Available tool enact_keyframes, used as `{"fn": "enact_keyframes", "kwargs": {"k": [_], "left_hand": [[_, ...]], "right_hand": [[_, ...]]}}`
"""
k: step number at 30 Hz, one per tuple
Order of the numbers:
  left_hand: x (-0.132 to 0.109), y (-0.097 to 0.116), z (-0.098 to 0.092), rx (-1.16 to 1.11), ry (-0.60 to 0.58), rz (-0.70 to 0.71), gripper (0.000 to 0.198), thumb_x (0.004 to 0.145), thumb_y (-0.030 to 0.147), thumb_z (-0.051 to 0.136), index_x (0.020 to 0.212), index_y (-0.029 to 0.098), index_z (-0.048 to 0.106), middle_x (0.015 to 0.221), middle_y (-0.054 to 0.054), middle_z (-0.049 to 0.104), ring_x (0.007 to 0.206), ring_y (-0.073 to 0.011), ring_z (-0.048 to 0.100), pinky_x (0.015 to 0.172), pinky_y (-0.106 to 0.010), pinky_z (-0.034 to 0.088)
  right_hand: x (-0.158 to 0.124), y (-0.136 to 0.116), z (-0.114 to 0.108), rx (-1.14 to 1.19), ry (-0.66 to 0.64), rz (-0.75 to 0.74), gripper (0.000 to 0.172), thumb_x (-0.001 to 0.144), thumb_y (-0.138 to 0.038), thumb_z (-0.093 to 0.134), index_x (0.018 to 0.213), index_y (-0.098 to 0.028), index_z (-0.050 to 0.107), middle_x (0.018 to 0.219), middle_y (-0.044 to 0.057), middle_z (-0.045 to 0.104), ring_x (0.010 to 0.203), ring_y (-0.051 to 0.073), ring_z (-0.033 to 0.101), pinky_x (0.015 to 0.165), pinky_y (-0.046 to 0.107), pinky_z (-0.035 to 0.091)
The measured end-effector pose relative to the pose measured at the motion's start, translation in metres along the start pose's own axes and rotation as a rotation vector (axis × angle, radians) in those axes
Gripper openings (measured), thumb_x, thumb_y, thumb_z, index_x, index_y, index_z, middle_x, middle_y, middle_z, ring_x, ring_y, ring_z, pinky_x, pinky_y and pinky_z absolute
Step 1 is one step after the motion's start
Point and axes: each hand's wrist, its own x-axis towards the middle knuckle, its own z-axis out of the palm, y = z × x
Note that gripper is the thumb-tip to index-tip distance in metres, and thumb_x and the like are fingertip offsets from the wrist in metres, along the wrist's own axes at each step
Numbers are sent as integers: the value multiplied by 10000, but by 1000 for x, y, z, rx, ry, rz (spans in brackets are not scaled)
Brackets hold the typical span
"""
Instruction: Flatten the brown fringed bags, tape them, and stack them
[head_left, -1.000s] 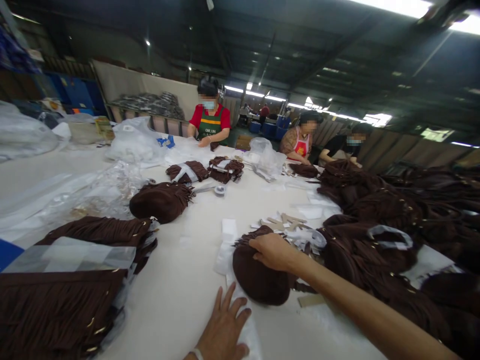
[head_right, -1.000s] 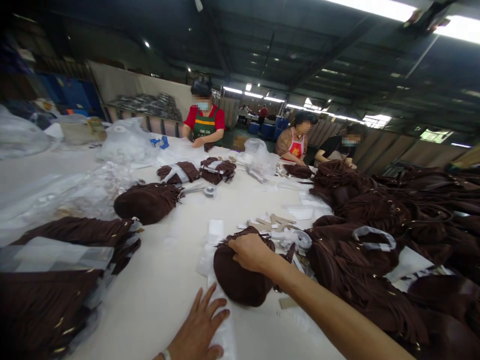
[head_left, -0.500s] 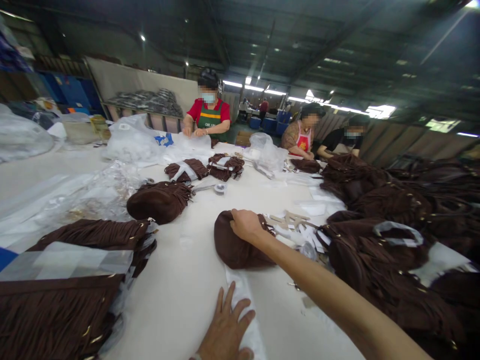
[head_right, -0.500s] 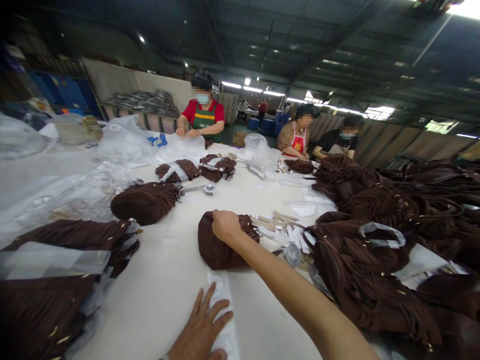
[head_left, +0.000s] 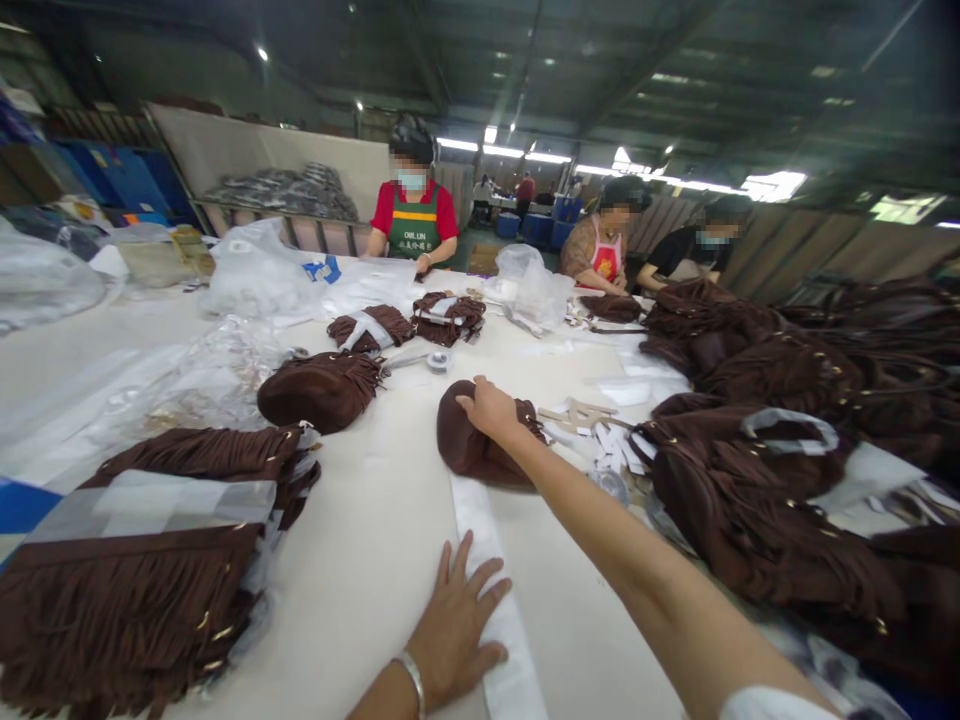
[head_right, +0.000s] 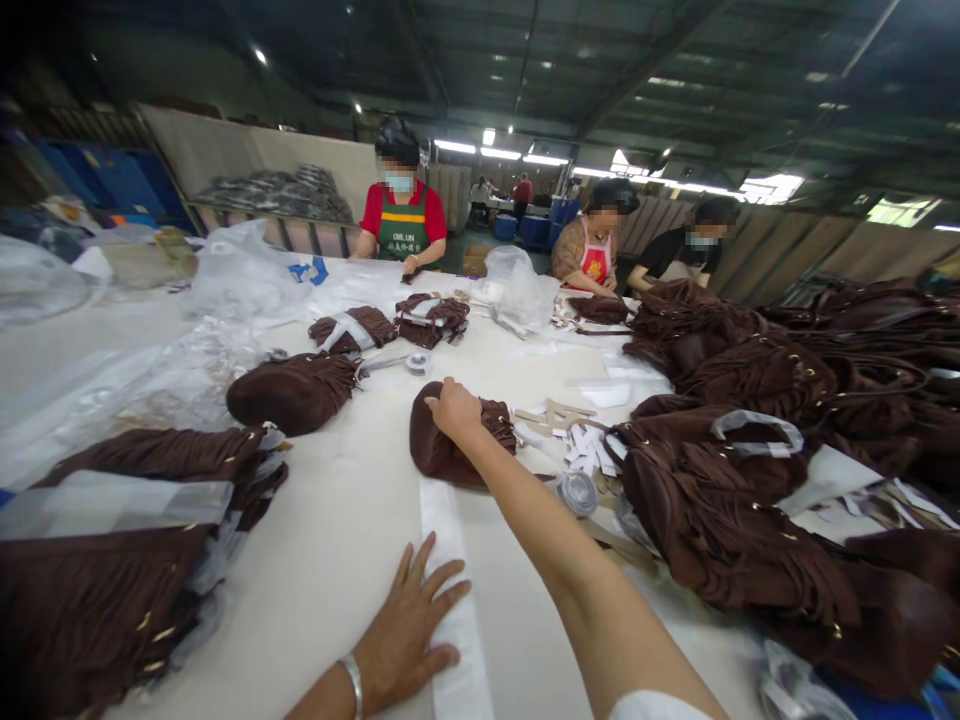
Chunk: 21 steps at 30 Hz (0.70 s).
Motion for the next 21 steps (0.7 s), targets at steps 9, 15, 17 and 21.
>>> {"fn": "enact_keyframes", "kwargs": {"k": [9,15,17,21], "left_hand": [[1,-9,27,65,533,-188,583,1010,340,302,1534,180,104,1606,-131,175,1491,-257,109,1192,-527,233],[49,-16,34,121,634,-211,630,984,416,304,1506,91,170,1566,-204,250,1474,-288,182,1169,-521,273],[59,-19,41,109,648,-161,636,964,427,297,1478,57,232,1530,-248,298,1458,-341,213,1139,-596,269],[77,-51,64,267,623,-136,697,893,479,311,1418,20,335,1519,-262,309,1459,-355,196,1152,-597,212]], "right_hand": [[-251,53,47,366,95,-450,421,996,-324,417,1398,-198,434,1446,123,466,1346,239,416,1096,435,401],[-354,54,116,363,202,-280,623,948,-255,488,1520,-199,249,1585,129,231,1456,295,221,1114,541,377],[-361,45,139,345,302,-218,657,900,-229,540,1504,-170,289,1565,162,269,1430,303,289,1086,507,424],[-342,23,197,270,529,-101,725,823,-339,642,1465,-160,357,1425,193,482,1295,340,491,957,493,535]]}}
